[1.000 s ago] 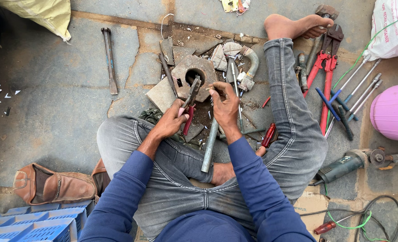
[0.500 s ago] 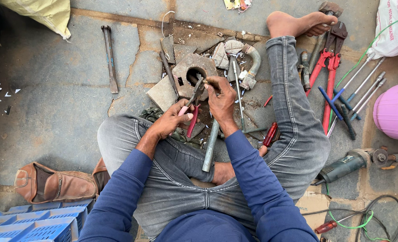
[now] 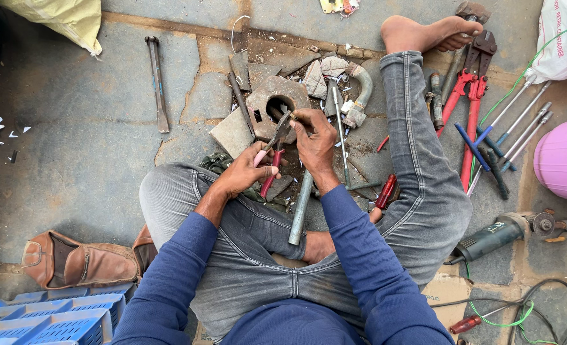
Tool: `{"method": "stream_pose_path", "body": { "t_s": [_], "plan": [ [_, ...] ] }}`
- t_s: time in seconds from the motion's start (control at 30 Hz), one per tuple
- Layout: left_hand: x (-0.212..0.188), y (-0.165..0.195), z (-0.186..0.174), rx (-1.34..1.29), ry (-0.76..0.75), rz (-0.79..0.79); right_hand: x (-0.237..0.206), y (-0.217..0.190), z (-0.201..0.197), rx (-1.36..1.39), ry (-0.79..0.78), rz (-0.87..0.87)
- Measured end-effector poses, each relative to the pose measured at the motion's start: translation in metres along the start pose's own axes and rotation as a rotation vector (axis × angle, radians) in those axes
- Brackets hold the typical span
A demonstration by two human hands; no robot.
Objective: The person sits on the ground working on metal pipe fittings and valve parts. They use pliers and a T-handle tool to grip and turn the fittings, pick up and set down various hand tools from the ground, and hold parts against a metal block while working on them.
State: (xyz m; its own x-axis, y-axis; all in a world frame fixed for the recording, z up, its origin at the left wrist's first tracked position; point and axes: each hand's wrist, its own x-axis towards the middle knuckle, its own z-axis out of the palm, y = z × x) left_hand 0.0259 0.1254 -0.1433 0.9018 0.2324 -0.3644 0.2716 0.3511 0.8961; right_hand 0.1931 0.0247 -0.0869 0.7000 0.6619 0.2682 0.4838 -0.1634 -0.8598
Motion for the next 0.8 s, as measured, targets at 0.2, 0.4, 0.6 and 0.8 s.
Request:
{"method": "stream_pose_path", "body": {
  "t_s": [0.2,0.4,0.6,0.8],
  "plan": [
    [0.0003,-0.0019,0.0000,-0.027,-0.032,0.031,-0.0001,0.0015,0.0001,0.000,0.023,0.000],
    [-0.0004,0.0005,0.0011,-0.059,-0.027,-0.034,-0.0001,0.0014,0.0004,-0.030,0.041,-0.019],
    [-0.0008,0.0000,0.0015,-0.083,-0.030,-0.100,0.0007,-0.0011,0.0015,-0.051,0.053,-0.021],
    [0.0008,-0.0002,0.0022,-0.103,-0.011,-0.105,0.0032,-0.0036,0.0025,-0.043,0.056,-0.027]
  ]
}}
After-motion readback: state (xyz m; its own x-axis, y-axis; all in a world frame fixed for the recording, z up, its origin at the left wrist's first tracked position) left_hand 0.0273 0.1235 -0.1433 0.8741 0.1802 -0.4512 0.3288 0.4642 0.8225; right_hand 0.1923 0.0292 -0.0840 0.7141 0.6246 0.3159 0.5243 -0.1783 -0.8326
